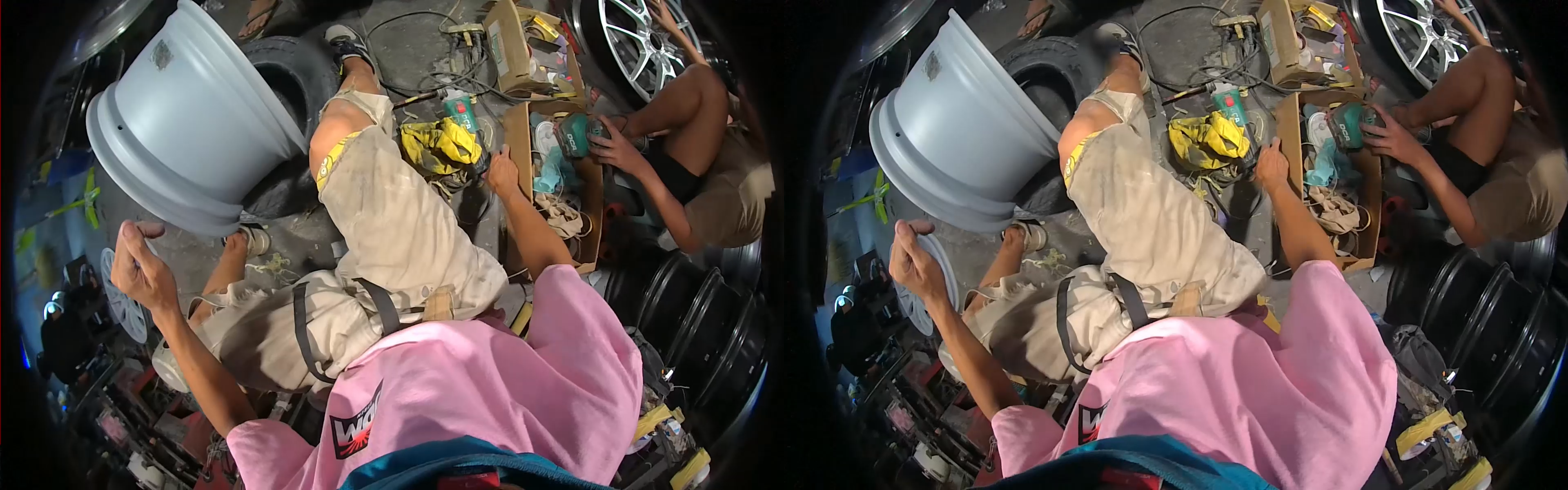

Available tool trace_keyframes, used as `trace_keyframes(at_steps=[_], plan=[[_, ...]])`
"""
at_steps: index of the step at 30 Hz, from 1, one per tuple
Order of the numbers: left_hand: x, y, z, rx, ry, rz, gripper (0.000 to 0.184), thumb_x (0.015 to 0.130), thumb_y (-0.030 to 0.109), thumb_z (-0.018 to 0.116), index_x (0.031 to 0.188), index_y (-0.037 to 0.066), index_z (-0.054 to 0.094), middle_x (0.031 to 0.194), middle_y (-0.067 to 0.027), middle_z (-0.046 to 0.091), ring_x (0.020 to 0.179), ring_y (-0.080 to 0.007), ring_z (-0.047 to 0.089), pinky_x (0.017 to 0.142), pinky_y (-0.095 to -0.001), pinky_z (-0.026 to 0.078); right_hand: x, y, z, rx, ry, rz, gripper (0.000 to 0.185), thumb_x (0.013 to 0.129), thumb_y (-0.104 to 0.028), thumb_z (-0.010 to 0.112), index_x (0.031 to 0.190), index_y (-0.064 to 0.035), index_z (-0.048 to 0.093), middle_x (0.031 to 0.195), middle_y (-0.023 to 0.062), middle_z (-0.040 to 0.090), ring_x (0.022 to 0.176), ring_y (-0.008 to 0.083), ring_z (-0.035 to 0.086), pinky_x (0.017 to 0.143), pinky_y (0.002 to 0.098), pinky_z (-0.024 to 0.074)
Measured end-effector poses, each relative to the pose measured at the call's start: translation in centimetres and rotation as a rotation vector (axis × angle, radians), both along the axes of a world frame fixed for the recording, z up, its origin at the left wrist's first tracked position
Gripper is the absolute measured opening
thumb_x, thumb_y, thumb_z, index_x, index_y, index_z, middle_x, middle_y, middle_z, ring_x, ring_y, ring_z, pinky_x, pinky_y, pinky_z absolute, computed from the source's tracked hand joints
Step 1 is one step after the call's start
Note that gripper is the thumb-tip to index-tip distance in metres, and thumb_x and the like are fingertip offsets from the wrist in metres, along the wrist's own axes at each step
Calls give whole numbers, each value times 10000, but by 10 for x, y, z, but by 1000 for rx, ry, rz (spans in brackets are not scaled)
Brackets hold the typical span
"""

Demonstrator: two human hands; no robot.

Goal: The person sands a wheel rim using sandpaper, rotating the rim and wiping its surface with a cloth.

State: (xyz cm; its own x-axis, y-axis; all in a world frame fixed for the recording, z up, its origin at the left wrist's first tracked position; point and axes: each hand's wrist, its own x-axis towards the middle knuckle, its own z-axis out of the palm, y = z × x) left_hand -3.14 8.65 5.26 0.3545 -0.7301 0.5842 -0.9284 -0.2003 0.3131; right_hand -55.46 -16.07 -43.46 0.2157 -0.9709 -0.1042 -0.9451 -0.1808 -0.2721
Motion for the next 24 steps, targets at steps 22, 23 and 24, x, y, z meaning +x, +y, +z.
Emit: trace_keyframes(at_steps=[22,23,24], plan=[[-26,-28,-11,145,72,-172,352,1091,147,557,845,-78,673,741,-84,678,686,-135,614,674,-279,489,6,17,40,228,492,182,325,980,-260,694,1219,-59,607,1297,200,537,944,313,756,806,379,611],[-29,-29,-11,164,64,-166,355,1091,153,560,845,-76,675,741,-82,679,690,-134,617,677,-280,492,3,13,37,275,460,222,304,987,-236,676,1220,-52,613,1250,194,569,945,312,756,807,380,611],[-31,-30,-11,180,56,-160,358,1091,158,562,845,-74,678,742,-81,681,693,-133,619,680,-280,494,1,8,36,318,428,262,285,994,-212,659,1221,-45,618,1202,188,600,946,311,755,808,381,610]])
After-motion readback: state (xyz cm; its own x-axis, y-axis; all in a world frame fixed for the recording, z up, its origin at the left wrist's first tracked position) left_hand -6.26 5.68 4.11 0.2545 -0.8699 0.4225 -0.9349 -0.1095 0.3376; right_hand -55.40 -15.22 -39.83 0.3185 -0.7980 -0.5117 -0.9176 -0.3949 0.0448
